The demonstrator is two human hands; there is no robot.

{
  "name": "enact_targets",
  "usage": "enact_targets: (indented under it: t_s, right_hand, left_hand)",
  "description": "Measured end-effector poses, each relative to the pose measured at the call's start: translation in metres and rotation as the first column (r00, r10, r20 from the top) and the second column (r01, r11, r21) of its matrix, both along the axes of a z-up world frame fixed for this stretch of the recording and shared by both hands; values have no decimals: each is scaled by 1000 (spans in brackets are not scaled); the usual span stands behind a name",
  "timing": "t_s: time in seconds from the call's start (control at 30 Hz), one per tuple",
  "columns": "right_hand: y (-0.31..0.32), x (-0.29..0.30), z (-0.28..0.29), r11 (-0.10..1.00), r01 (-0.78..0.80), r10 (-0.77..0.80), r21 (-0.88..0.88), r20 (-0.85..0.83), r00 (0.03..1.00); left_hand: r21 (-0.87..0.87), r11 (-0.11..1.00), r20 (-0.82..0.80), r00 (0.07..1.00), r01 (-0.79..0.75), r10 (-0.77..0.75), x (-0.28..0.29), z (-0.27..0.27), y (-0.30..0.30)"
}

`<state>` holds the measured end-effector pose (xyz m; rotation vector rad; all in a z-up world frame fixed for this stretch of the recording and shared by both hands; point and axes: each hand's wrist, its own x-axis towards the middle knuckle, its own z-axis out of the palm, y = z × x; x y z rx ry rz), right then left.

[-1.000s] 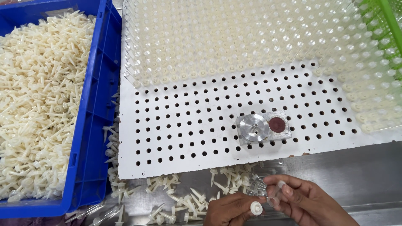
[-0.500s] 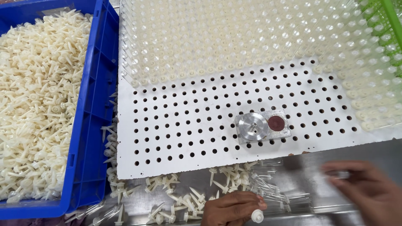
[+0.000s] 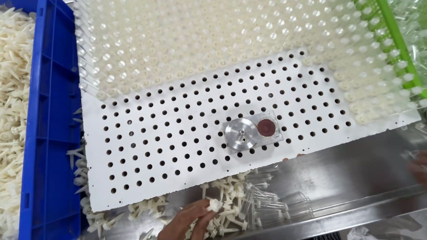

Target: The person repeatedly picks up white cotton tips and clear plastic tubes, inserts the cotton tips into the tubes, and places the assembled swabs into a white perforated tray. The process is continuous and repetitive throughout the clip.

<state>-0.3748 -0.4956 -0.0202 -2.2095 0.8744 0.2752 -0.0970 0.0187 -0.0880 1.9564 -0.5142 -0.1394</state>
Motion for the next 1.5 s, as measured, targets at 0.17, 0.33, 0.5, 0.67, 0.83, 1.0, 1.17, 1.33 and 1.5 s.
enact_targets:
  t_s: [0.17, 0.33, 0.5, 0.67, 0.83, 1.0, 1.17, 1.33, 1.5]
  right_hand:
    - [160, 126, 45, 986, -128, 142, 105, -139, 980]
    - [174, 155, 59, 822, -563, 566, 89, -247, 787]
    - [151, 134, 45, 877, -477, 480, -51, 85, 873]
    - [187, 203, 108, 988, -36, 94, -150, 398, 913]
    - [206, 266, 135, 963, 71, 63, -261, 473, 879]
    - [206, 289, 137, 876, -74, 252, -477, 322, 912]
    - [205, 295, 128, 878, -90, 243, -470, 276, 930]
    - [205, 299, 125, 882, -90, 247, -462, 292, 924]
    - [204, 297, 124, 916, -29, 176, -400, 336, 925]
  left_hand:
    - [-6, 998, -21, 998, 57, -58, 9, 11, -7]
    - [-88, 991, 119, 989, 100, -89, 16, -16, -2]
    - [-44, 999, 58, 998, 13, -10, 30, 38, -16]
    - [-70, 997, 105, 994, 20, -12, 35, 53, -25]
    - [-42, 998, 129, 991, 36, -30, 43, 64, -22]
    - [-96, 995, 126, 992, 5, 7, 43, 67, -21]
    - [-130, 991, 78, 997, 38, -28, 46, 68, -20]
    - [-144, 989, 71, 997, 40, -30, 44, 65, -21]
    - [-165, 985, -222, 972, 43, -79, 46, 65, -16]
